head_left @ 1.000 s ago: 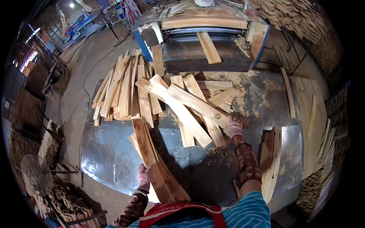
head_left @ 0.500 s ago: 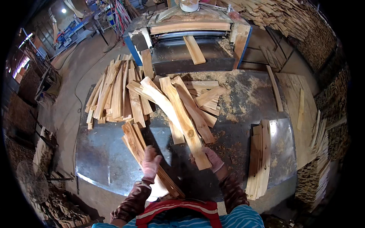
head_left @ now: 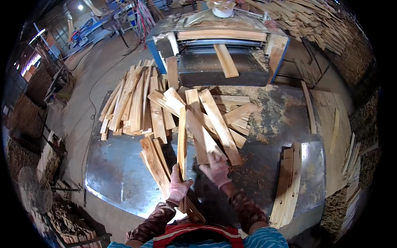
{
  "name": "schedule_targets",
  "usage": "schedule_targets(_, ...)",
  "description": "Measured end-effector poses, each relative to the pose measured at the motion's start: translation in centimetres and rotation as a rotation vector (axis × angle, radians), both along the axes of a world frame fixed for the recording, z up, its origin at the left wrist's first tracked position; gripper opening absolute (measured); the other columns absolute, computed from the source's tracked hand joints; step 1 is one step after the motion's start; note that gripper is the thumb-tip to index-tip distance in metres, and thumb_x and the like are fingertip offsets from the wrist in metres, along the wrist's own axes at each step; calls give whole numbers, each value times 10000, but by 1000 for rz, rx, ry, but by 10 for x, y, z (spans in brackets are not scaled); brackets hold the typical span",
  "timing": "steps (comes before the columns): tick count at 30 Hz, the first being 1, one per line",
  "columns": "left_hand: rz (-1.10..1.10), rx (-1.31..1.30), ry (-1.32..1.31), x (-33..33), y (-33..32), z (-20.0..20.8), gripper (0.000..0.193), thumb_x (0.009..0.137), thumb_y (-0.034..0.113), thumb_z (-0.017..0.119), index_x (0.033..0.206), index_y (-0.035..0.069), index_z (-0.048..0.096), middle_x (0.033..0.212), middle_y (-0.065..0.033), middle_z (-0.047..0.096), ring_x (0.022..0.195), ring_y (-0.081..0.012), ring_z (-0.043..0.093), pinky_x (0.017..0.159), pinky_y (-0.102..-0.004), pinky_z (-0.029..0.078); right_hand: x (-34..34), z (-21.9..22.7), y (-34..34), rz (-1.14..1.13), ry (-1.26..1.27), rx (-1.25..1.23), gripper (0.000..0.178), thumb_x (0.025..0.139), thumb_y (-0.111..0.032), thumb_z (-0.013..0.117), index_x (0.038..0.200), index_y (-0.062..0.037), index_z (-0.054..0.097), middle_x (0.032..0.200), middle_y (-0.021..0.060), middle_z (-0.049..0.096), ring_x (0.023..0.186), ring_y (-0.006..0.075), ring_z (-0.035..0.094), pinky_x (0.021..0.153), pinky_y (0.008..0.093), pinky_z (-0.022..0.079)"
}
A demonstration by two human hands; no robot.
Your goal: The person picks up wooden planks from a large stack, carries them to a workbench, and arranges them into smaller piles. They repeatedly move planks between the stack and the workbench, organizing them by size and orientation.
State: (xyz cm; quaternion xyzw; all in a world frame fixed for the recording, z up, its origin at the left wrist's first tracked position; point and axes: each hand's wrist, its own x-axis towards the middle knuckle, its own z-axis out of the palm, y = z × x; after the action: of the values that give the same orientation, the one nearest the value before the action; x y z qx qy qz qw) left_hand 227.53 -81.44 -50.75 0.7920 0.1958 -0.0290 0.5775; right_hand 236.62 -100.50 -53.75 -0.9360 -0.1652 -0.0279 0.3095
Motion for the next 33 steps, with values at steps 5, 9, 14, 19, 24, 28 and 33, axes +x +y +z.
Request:
schedule_targets(5,-31,324,24,-9,6,34,958,674,90,821,1492,117,322,1292,-215,508,1207,-368,533,1028,-418,456,69,-45,-6,-39,-157,-561,801,755,-393,606,1405,10,368,1190,187,522,1105,344,545,929,479,447)
schedule_targets(9,-25,395,41,-20,24,34,959,640,114,833,1471,127,354,1245,-197,536,1158,-370,564,979,-440,489,55,-6,-1,-89,302,-305,757,741,-311,643,1384,15,411,1108,190,598,949,352,620,845,446,504)
schedule_targets(14,-56,578,-302,-12,74,4,971,639,85,807,1500,92,357,1277,-216,552,1136,-403,573,946,-455,504,-27,-62,-46,-149,982,1097,597,836,-286,594,1317,52,493,1084,230,626,890,351,651,825,462,547)
schedule_targets(19,56,991,-384,83,203,76,876,684,175,850,1432,108,399,1238,-221,557,1038,-418,593,843,-492,537,-66,-22,-68,-95,1463,1769,597,968,-357,485,1377,75,435,1135,257,621,905,369,667,824,484,576)
schedule_targets(24,283,1003,-575,173,214,182,869,788,198,801,1501,73,320,1436,-238,436,1353,-369,418,1117,-447,385,-66,16,-56,-37,1442,1711,632,988,-493,506,1346,27,478,1120,228,648,874,319,683,784,445,589)
schedule_targets(28,-85,398,-456,147,116,128,1063,788,297,811,1555,50,118,1585,-249,205,1479,-339,216,1186,-420,293,-74,22,-31,16,1336,1693,533,975,-439,575,1324,-39,522,1131,166,641,895,260,675,768,412,578)
schedule_targets(33,-163,-596,326,56,10,15,1386,707,468,882,1533,-29,-113,1422,-210,470,1325,-294,456,1072,-432,412,-108,-34,32,192,245,452,514,983,-461,553,1331,-82,562,1281,178,595,1062,348,641,866,415,541)
